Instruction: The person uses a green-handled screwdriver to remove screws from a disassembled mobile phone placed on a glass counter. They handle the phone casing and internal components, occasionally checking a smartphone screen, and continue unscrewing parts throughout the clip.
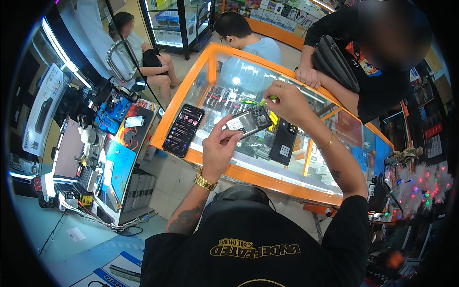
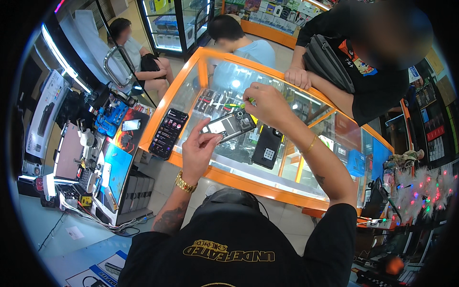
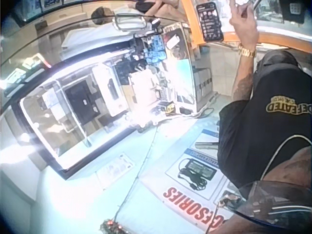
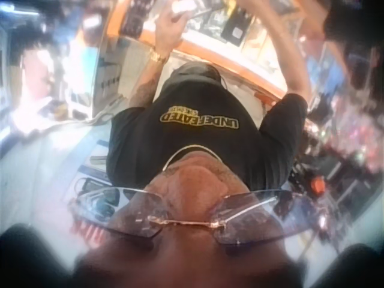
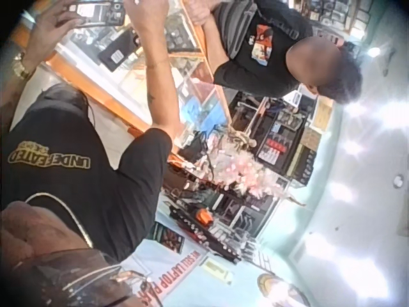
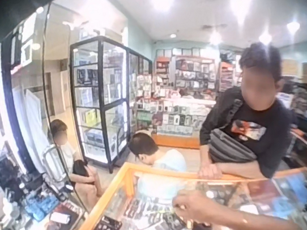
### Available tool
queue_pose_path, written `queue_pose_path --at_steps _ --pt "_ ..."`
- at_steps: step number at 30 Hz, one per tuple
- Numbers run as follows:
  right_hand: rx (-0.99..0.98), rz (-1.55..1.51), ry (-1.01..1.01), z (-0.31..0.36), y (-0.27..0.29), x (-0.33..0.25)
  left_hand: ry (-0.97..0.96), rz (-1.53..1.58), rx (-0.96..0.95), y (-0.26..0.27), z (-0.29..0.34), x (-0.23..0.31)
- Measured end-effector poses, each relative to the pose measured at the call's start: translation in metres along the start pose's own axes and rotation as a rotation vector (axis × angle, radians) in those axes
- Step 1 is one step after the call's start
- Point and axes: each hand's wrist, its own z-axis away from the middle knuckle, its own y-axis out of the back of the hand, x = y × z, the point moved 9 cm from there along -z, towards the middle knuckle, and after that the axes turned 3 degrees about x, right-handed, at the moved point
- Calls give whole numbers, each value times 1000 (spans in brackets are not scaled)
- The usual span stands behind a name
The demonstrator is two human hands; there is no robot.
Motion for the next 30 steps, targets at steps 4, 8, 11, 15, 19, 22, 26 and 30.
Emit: queue_pose_path --at_steps 4,8,11,15,19,22,26,30 --pt "-13 -6 5 -1 -1 -3 0 -22 0 1 -1 2" --pt "-23 14 14 -1 -1 -4 -36 -52 13 0 -2 2" --pt "-29 20 19 0 -3 -4 -41 -87 8 -1 -2 2" --pt "-7 63 74 0 0 -12 -74 -124 -3 -3 -1 1" --pt "-67 76 72 -10 -7 -17 -58 -183 -13 -6 -1 0" --pt "-293 347 -109 -23 -21 -8 -37 -223 -20 -6 -2 -2" --pt "49 60 267 -26 -5 -35 -41 -223 -41 -7 -3 -1" --pt "-437 407 -137 -32 -24 -19 -53 -212 -46 -6 -4 -6"
